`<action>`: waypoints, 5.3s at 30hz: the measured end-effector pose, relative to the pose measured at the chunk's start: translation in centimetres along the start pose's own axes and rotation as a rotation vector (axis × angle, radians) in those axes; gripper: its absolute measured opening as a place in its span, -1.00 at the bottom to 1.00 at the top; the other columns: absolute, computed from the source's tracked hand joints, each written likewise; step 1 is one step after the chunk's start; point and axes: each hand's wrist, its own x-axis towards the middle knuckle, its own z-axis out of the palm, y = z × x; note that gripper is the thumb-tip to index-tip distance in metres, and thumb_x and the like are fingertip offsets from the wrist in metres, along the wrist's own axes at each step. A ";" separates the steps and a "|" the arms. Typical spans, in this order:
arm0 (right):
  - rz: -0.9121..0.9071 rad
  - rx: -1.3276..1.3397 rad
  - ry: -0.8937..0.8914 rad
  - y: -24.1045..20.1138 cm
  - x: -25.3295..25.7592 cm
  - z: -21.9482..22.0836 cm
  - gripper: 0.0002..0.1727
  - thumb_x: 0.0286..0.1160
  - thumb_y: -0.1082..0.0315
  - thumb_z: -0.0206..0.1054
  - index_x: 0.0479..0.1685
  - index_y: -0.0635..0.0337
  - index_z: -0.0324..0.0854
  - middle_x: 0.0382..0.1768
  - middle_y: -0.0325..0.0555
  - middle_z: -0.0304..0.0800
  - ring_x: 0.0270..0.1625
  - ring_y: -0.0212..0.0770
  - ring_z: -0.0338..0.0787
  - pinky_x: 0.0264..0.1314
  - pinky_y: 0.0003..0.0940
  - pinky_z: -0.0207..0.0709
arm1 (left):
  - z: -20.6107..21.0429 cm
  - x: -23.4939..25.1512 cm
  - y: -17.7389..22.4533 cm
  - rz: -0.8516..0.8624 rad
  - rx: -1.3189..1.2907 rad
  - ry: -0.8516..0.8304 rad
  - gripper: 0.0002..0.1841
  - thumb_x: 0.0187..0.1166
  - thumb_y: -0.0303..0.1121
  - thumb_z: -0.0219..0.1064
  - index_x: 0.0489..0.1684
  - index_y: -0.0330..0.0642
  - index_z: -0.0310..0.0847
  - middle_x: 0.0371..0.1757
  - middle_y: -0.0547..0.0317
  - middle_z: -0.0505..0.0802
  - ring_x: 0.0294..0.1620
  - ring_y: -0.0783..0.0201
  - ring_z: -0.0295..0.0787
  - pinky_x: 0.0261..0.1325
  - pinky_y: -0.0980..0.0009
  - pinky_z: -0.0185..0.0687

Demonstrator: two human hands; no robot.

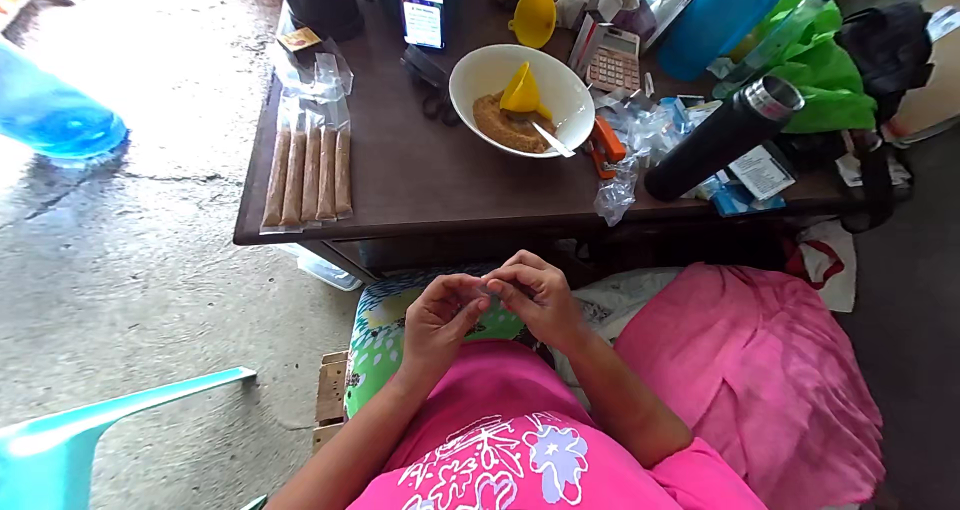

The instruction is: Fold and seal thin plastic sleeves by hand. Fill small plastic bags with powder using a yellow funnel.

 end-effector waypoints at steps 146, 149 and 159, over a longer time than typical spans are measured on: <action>0.348 0.017 -0.172 -0.3 0.2 -2.2 -0.57 0.78 0.16 0.11 0.37 0.22 0.67 -0.01 -0.15 0.72 -0.29 -0.49 0.70 -0.26 -0.58 0.64 | -0.4 -0.7 -0.5 0.034 0.097 -0.030 -0.67 0.47 -0.48 0.52 0.19 -0.11 0.69 -0.17 0.41 0.93 -0.13 0.47 0.88 0.09 0.46 0.82; 0.384 0.053 -0.178 -0.3 0.3 -2.1 -0.58 0.82 0.17 0.07 0.37 0.21 0.66 -0.06 -0.20 0.80 -0.31 -0.51 0.71 -0.23 -0.58 0.64 | -0.5 -0.6 -0.4 0.036 0.096 -0.025 -0.67 0.47 -0.48 0.52 0.19 -0.10 0.70 -0.17 0.39 0.93 -0.14 0.46 0.88 0.09 0.46 0.81; 0.177 0.024 -0.020 -0.7 -0.1 -1.8 -0.94 0.40 0.50 0.51 -0.23 0.29 0.84 -0.33 -0.23 0.75 -0.34 -0.54 0.69 -0.27 -0.66 0.63 | -0.5 -0.4 -0.5 0.029 0.101 -0.034 -0.67 0.49 -0.46 0.51 0.20 -0.08 0.70 -0.17 0.41 0.93 -0.13 0.47 0.87 0.10 0.47 0.80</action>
